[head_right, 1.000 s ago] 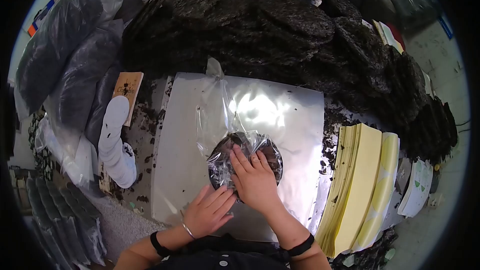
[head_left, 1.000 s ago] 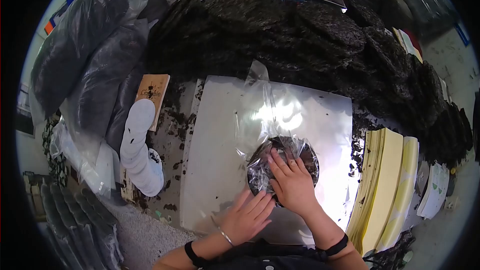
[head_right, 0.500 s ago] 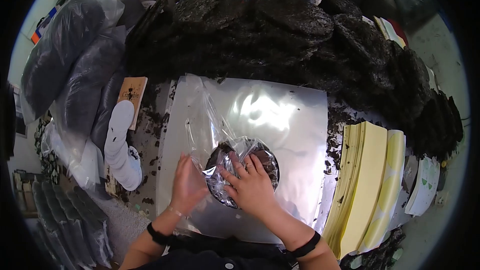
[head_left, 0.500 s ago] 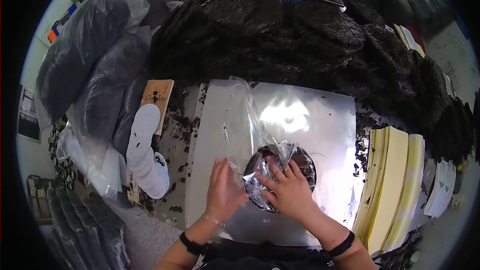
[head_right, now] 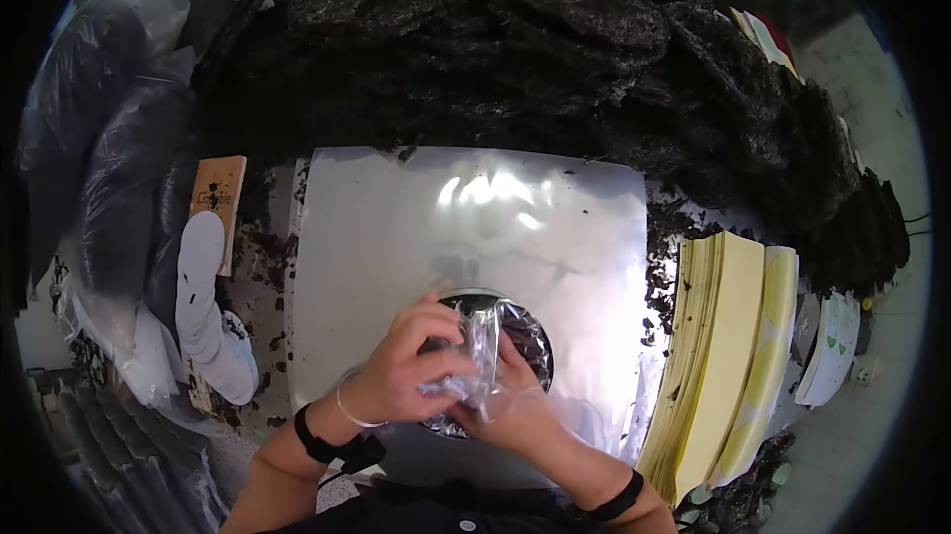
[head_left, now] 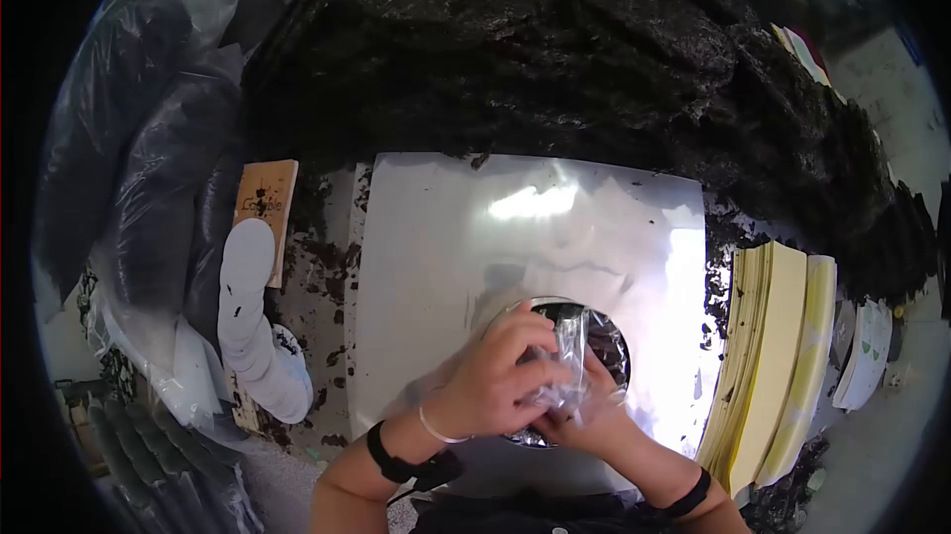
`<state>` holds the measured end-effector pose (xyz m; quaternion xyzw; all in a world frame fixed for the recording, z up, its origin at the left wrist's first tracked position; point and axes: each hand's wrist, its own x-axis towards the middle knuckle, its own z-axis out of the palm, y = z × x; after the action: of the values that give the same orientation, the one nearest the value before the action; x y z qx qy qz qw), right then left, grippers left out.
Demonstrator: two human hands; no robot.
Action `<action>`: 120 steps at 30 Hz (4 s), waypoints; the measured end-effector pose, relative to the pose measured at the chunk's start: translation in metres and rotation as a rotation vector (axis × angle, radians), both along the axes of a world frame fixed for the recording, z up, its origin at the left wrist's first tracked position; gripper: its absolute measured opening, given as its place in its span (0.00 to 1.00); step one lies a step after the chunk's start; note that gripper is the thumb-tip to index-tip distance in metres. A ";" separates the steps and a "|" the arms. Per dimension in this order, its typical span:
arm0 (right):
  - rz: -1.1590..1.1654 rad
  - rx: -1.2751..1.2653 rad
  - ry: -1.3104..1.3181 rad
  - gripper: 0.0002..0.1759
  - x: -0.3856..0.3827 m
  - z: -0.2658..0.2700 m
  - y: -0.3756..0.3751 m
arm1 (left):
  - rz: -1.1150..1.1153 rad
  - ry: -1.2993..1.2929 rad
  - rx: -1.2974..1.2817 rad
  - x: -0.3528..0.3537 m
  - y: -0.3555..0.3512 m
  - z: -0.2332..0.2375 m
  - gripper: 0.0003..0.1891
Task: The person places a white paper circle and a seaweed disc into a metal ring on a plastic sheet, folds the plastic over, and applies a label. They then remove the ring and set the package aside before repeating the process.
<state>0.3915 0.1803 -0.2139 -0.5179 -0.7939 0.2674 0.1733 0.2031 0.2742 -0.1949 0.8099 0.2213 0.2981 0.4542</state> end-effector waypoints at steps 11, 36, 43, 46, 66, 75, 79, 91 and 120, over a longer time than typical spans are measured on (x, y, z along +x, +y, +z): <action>-0.184 0.137 -0.015 0.18 -0.012 0.010 -0.001 | 0.018 0.446 0.528 0.013 -0.013 -0.009 0.10; -0.330 -0.063 0.332 0.15 0.059 -0.015 0.050 | 0.270 0.545 0.459 0.028 -0.060 0.003 0.32; -0.520 -0.023 0.189 0.17 0.037 0.004 0.036 | 0.226 0.466 0.446 0.026 -0.052 0.011 0.36; -0.337 -0.376 0.638 0.21 0.074 -0.005 0.058 | 0.209 0.511 0.453 0.026 -0.048 0.002 0.30; 0.181 -0.280 1.326 0.22 0.065 0.228 -0.178 | 0.153 0.670 0.583 0.036 -0.064 0.001 0.30; -2.004 -0.323 -0.671 0.43 0.326 0.002 -0.412 | 0.057 0.838 0.607 0.033 -0.070 -0.007 0.31; -1.275 -0.193 -0.375 0.46 0.234 -0.007 -0.400 | 0.086 0.869 0.590 0.034 -0.070 -0.008 0.30; -0.919 0.289 -0.097 0.20 0.235 -0.020 -0.369 | 0.086 0.862 0.585 0.040 -0.074 0.000 0.30; -0.880 0.232 0.178 0.32 0.112 0.047 -0.191 | 0.064 0.667 0.509 0.025 -0.061 0.005 0.37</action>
<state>0.5039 -0.0109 -0.1666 -0.7578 -0.5052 0.1215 0.3946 0.2282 0.2136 -0.1895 0.9410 0.3007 0.0785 0.1337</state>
